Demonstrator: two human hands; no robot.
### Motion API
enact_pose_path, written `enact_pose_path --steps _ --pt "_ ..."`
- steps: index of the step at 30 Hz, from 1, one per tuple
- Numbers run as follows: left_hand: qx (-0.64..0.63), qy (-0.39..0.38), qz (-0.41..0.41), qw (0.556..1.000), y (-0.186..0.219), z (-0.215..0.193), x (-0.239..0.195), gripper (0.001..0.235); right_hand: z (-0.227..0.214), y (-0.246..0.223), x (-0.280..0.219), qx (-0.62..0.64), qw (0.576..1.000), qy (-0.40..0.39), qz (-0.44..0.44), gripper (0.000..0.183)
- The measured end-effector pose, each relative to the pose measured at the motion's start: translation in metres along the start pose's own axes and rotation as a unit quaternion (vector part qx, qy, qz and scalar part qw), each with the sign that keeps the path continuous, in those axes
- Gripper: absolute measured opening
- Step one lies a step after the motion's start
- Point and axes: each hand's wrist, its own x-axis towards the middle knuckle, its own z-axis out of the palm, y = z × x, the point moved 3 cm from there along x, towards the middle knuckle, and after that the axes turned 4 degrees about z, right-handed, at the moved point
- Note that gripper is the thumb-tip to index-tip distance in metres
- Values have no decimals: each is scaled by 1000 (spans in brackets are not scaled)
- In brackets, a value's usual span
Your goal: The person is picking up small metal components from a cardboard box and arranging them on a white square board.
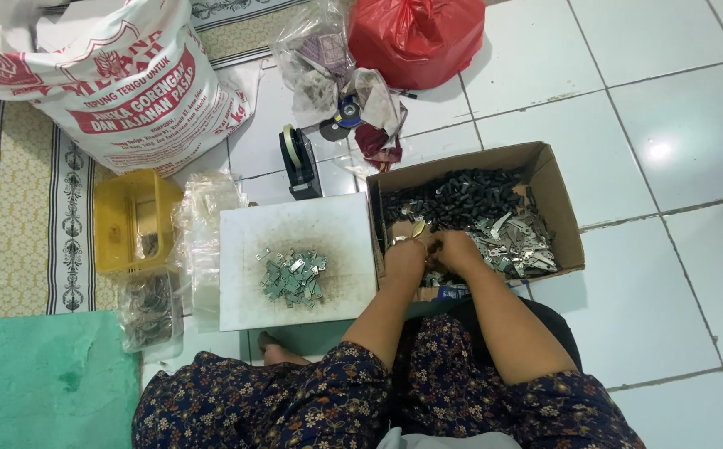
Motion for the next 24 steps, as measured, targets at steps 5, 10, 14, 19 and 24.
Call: enact_pose_path --steps 5,10,14,19,24 --pt "-18 -16 0 1000 4 -29 -3 15 -6 23 -4 159 982 30 93 26" --pt "-177 5 -31 984 20 -127 -24 18 -1 37 -2 444 884 49 138 28" --pt "-433 68 -125 890 9 -133 -34 17 -14 19 -21 580 807 28 108 38" --pt "-510 85 -164 840 -11 -139 -52 20 -43 -32 -67 591 802 -17 82 43" --pt "-553 78 -208 803 -43 -134 -80 25 -51 -79 -94 584 806 -51 84 43"
